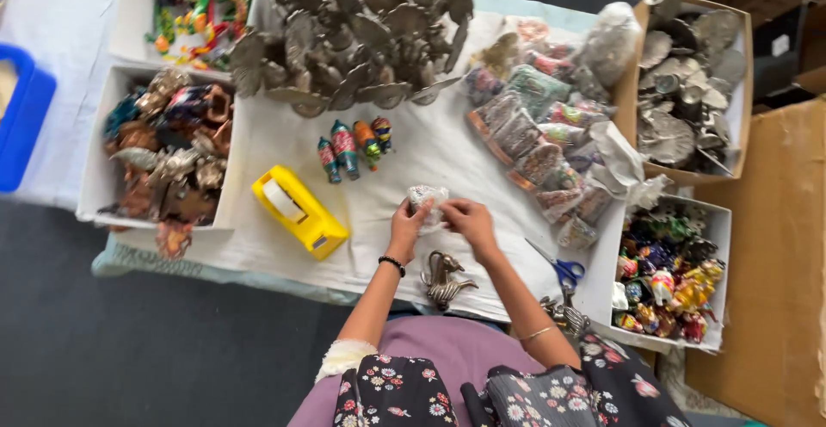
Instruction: The person wraps small, colorful elephant figurines in bubble wrap. They cut pieces of bubble wrap using scissors, place the figurines on the material, and fold the wrap around them to secure the items. The wrapped figurines are then placed into a box alongside other wrapped items.
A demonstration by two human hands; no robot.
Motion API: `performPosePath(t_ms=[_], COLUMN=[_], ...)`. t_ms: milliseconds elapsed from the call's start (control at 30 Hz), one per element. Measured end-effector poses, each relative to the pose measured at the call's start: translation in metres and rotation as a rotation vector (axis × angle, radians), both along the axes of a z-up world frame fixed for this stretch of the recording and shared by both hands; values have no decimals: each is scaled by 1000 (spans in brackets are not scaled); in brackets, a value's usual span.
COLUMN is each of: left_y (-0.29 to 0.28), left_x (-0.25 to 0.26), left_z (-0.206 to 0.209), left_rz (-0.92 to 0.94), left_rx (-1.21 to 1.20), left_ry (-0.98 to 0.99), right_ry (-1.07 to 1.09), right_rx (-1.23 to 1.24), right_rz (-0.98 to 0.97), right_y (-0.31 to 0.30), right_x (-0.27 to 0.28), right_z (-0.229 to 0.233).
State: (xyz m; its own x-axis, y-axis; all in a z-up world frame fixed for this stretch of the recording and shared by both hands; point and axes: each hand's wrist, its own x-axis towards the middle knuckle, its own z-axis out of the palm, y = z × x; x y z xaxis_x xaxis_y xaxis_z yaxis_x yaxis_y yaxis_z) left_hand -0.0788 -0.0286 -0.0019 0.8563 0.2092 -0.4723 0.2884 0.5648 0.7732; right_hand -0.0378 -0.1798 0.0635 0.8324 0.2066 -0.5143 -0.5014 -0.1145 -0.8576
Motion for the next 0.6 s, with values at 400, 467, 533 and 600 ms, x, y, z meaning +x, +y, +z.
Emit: performPosePath(t_ms=[400, 467, 533, 600], left_y=[-17, -19, -25, -30], left_x=[44, 44, 49, 47], left_z=[10, 2, -5, -12], left_rz=[-129, -143, -153, -164], left_rx=[-268, -342, -417, -487], left_ry=[202, 194, 175, 278], right_ry=[-264, -372, -490, -730], right_rx=[121, 131, 143, 11], right_rz=[-316, -323, -321, -314], right_y=[-27, -20, -15, -7], right_x=[-34, -36, -26, -16], right_z=[-39, -45, -41, -30])
